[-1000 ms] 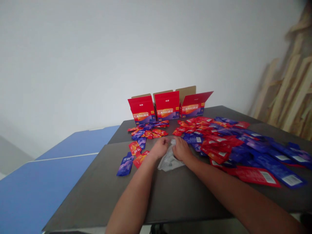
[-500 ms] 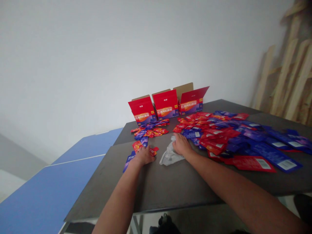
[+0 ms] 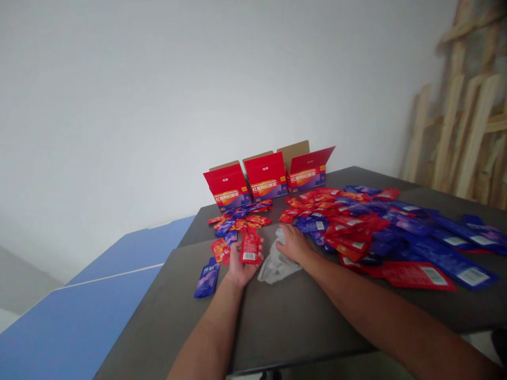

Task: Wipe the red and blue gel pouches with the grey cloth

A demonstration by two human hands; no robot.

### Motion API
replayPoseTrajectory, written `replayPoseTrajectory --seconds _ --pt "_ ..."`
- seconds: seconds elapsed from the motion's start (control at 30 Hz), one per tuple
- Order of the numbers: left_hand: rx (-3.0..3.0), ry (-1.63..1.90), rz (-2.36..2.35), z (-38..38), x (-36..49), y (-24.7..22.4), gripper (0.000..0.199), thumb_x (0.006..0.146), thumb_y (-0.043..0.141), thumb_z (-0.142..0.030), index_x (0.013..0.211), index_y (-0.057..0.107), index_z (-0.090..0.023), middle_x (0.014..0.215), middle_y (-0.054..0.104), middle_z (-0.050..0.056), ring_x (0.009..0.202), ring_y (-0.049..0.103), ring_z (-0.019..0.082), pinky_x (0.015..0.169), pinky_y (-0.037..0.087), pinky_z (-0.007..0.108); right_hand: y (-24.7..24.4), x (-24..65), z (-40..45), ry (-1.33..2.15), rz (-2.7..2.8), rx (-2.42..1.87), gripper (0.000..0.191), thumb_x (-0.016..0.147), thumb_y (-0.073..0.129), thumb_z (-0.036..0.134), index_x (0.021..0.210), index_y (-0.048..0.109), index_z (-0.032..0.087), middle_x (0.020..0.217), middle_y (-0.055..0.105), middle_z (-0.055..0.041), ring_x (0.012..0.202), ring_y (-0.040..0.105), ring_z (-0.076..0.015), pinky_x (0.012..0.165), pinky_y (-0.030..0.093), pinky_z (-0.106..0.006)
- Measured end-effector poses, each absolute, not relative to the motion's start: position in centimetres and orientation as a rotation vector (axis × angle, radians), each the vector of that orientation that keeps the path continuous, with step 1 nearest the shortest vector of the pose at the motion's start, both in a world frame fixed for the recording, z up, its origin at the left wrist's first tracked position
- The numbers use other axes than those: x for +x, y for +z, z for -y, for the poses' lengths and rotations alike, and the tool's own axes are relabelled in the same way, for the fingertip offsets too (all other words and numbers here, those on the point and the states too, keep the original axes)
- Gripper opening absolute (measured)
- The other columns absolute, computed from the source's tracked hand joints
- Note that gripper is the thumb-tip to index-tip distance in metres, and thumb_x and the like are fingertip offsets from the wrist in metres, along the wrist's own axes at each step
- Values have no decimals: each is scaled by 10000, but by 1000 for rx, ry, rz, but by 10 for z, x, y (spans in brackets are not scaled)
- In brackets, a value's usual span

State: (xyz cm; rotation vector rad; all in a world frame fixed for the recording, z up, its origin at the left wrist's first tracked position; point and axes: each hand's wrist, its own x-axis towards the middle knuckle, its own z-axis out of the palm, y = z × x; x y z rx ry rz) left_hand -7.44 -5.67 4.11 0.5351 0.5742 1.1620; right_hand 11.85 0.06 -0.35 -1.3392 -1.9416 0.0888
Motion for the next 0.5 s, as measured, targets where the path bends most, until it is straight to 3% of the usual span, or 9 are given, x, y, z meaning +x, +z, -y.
replayPoseTrajectory --seconds 0.17,0.33,0.5 --pt "535 1175 -539 50 -79 35 444 778 477 -367 1125 604 -122 1139 629 116 916 605 188 745 489 298 2 114 5 86 1923 -1055 398 713 545 96 1109 543 140 1102 578 -113 1081 508 -225 954 424 -392" --pt "636 1196 -594 45 -79 31 450 818 463 -417 1114 613 -114 1101 650 118 1048 586 242 885 459 374 16 99 38 6 2259 -497 382 751 571 135 1124 579 213 1137 612 -57 1051 513 -202 940 437 -379" --pt "690 1089 -656 46 -75 29 522 840 474 -507 1155 601 -111 1031 666 134 959 623 255 828 478 379 22 95 54 -19 2465 -293 299 779 584 178 1070 632 226 1114 641 -36 1048 513 -187 929 437 -355"
